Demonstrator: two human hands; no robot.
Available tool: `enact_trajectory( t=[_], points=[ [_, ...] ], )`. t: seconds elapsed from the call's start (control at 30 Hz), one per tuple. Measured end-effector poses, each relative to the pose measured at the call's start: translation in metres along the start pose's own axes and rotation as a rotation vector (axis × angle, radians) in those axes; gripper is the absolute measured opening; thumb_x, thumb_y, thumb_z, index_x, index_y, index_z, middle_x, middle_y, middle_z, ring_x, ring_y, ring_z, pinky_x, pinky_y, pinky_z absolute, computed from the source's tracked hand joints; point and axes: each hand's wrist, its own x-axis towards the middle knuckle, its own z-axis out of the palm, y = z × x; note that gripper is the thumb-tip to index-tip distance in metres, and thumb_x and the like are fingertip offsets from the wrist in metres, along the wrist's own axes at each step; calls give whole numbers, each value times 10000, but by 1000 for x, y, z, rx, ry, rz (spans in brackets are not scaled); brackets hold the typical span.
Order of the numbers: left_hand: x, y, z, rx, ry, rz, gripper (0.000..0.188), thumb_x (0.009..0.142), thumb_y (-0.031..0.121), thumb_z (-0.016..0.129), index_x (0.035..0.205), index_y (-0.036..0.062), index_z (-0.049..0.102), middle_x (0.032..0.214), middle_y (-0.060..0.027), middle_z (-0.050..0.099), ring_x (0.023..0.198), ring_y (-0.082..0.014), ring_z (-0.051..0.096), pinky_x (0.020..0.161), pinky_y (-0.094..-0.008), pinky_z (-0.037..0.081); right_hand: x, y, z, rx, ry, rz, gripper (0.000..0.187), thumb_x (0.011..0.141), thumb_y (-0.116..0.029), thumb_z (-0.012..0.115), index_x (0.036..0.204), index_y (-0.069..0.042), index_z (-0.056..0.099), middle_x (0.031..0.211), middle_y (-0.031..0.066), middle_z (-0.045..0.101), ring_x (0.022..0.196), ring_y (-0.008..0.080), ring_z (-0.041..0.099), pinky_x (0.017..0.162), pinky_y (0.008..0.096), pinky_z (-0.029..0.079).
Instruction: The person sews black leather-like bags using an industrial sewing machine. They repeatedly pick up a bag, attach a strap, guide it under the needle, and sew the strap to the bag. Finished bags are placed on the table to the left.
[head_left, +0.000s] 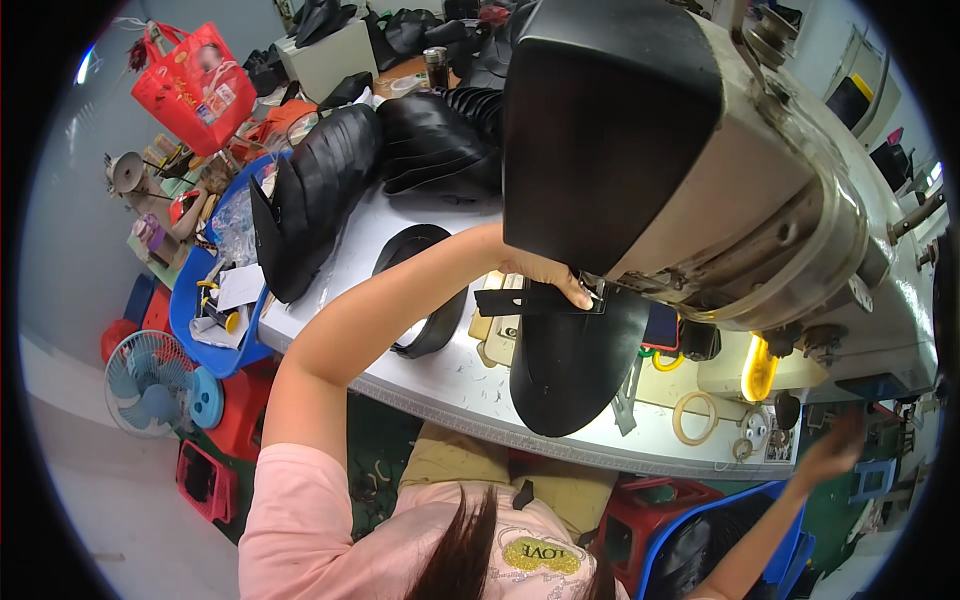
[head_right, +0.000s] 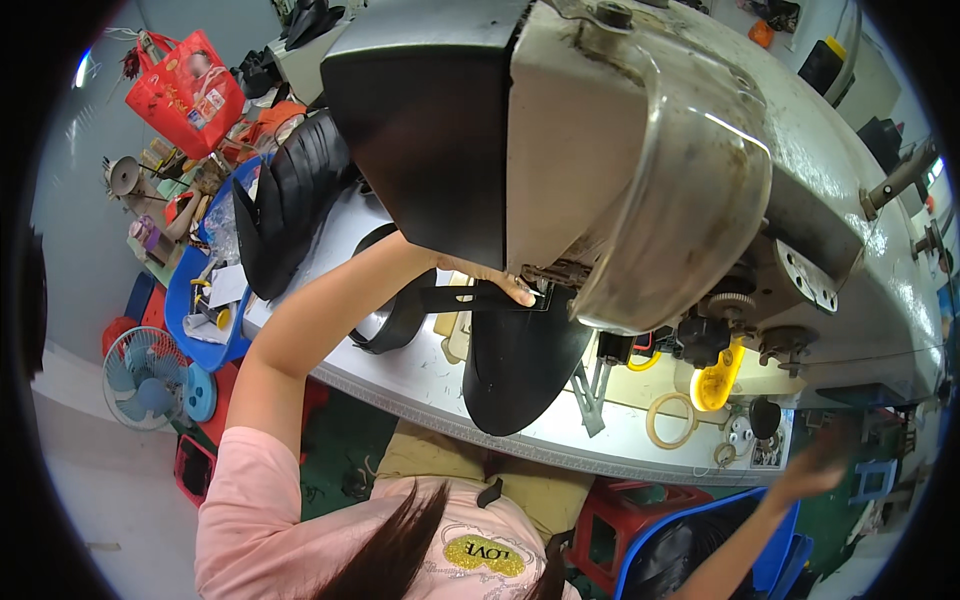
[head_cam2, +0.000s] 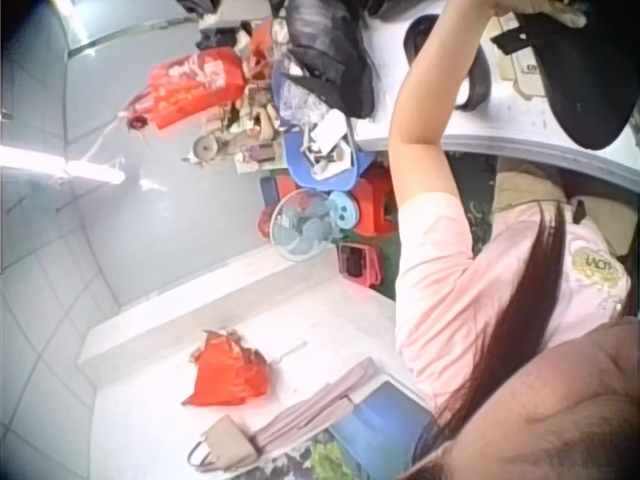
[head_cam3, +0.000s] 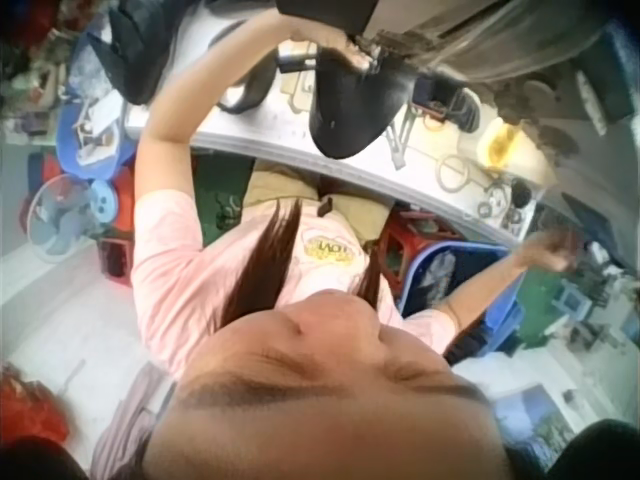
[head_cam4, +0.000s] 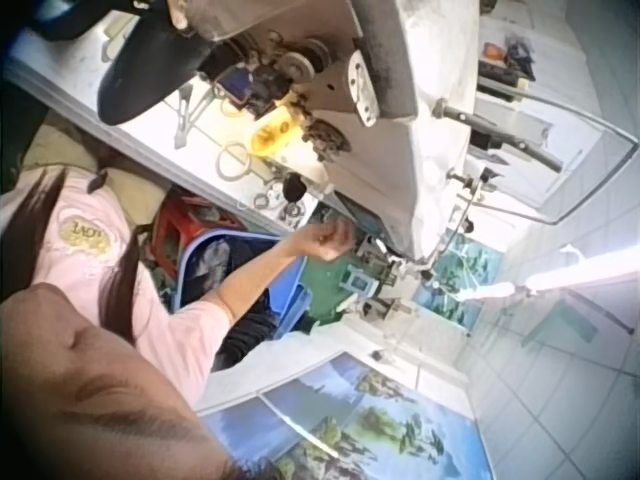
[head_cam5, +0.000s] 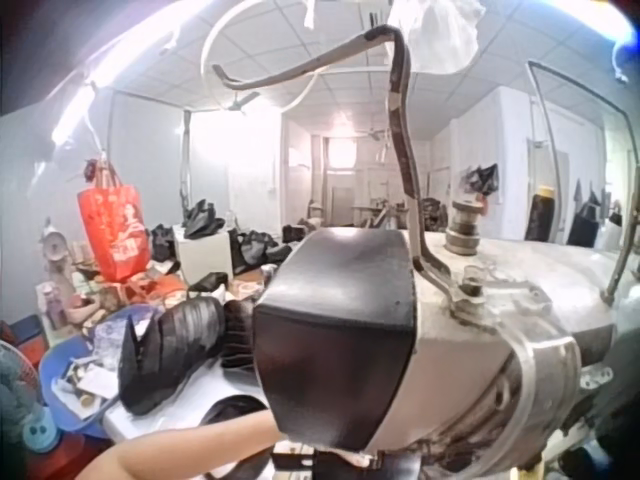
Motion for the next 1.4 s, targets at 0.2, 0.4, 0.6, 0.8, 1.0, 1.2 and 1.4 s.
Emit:
enact_trajectory(
  t=[0.2, 0.4, 0.6, 0.8, 1.0, 1.2, 1.4],
  points=[
    [7, -1, 1, -112, -39, -91, 533, 722, 185, 716, 1178, 11, 502, 1148, -138, 542, 1086, -234, 480, 918, -323, 372, 131, 165, -36, -267, 86, 306, 292, 875, -144, 458, 1123, -2, 523, 925, 177, 601, 783, 246, 585, 654, 329, 467],
    [1, -8, -2, -193, -50, 34, 481, 705, 146, 723, 1130, 21, 536, 1101, -118, 565, 1041, -212, 503, 897, -297, 382, 182, 316, -72, -388, -199, 212, 412, 841, -133, 471, 1222, 20, 445, 877, 247, 586, 746, 299, 558, 613, 360, 462],
    [6, -16, -1, -174, -30, 32, 431, 703, 99, 713, 1099, 28, 558, 1053, -101, 582, 1010, -199, 515, 882, -300, 397, 129, 206, -27, -130, 137, 536, 422, 874, -400, 486, 1091, -52, 586, 886, 94, 643, 657, 183, 589, 632, 285, 456],
    [6, -13, -5, -289, 52, 44, 403, 697, 46, 698, 1076, 22, 563, 1012, -85, 593, 968, -169, 531, 845, -268, 413, 89, 69, -38, -376, 319, 172, 294, 881, -255, 528, 1074, -44, 593, 927, 66, 641, 712, 137, 603, 634, 252, 475],
    [-6, -10, 13, -644, 362, 12, 382, 692, 2, 684, 1055, 18, 565, 971, -68, 602, 927, -141, 546, 811, -240, 427, 1, -49, -6, 84, 85, -25, 157, 851, -61, 558, 979, 16, 603, 787, 77, 606, 644, 114, 558, 570, 245, 462],
    [-32, -63, 68, -758, 167, 146, 506, 669, -12, 683, 1136, 12, 489, 959, -55, 599, 855, -144, 571, 784, -281, 466, -78, -187, 57, 707, -785, 324, 253, 884, -157, 464, 1083, -5, 499, 832, 67, 531, 743, 137, 506, 707, 260, 412],
    [-75, -69, 119, -657, 267, 423, 115, 716, 108, 684, 800, 90, 607, 828, -48, 546, 857, -195, 518, 833, -337, 398, -105, -257, 65, 1278, -1351, 457, 130, 824, -89, 557, 899, 4, 507, 820, 89, 533, 716, 143, 524, 668, 252, 432]
  ],
)
